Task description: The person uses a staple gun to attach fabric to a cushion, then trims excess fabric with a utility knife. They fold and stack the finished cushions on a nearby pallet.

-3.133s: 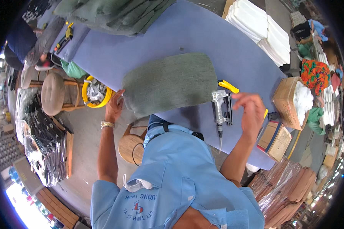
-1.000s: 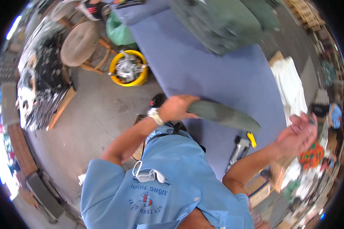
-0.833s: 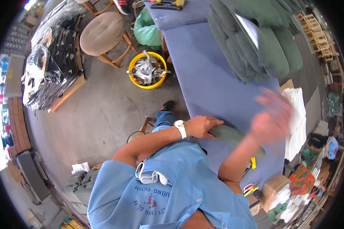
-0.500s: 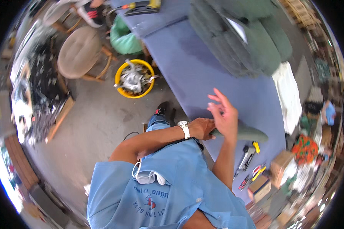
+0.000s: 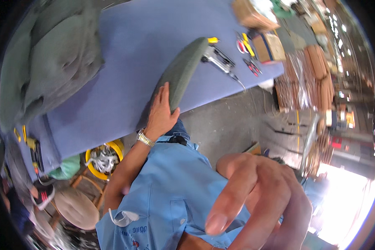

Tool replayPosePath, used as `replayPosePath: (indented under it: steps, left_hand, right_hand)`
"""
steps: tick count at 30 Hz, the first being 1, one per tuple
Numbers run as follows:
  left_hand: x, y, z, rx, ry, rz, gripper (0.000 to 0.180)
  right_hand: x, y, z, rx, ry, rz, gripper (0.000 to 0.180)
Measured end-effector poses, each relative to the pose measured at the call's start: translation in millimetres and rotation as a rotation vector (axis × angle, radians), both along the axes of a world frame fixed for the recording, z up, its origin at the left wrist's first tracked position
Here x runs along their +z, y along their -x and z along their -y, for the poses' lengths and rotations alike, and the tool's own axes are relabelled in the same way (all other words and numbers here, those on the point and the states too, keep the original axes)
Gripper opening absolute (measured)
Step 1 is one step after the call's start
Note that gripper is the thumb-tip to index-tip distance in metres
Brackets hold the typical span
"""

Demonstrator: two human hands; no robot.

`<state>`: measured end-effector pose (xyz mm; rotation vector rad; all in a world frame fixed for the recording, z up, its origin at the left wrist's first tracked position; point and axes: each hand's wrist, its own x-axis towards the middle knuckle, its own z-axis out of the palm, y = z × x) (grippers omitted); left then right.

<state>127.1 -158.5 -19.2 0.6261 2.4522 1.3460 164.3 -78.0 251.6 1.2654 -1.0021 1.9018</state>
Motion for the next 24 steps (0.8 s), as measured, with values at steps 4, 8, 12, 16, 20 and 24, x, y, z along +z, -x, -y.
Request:
replayPosePath:
  steps: [4,8,12,16,20,24]
  left_hand:
    - [-2.5,0.5,-10.4,-0.050,0.001,-0.043,0.090]
    - [-8.9,5.2,-7.6,-0.047,-0.036,-0.046,0.091]
    - [15.1,12.1,-11.8,0.041,0.057,-0.023,0.088]
    - [27.2,29.7,-19.4,0.113,0.235,-0.034,0.088]
    - [41.7,58.6,-45.4,0.146,0.439,-0.010,0.083]
    - [51.1,101.5,-79.6,0.180,0.496,0.027,0.071]
  right_hand:
    - [8.8,-32.5,-47.5,0.101,-0.216,0.191,0.041]
    - [17.3,-40.5,-55.5,0.151,-0.158,0.416,0.043]
    - [5.0,-24.6,-51.3,0.075,-0.003,0.255,0.042]
    - [1.7,-7.9,-76.4,0.140,0.000,0.150,0.041]
    - [11.8,-10.3,-127.0,0.257,-0.086,0.299,0.041]
    - [-10.2,10.7,-161.2,0.224,0.023,0.008,0.042]
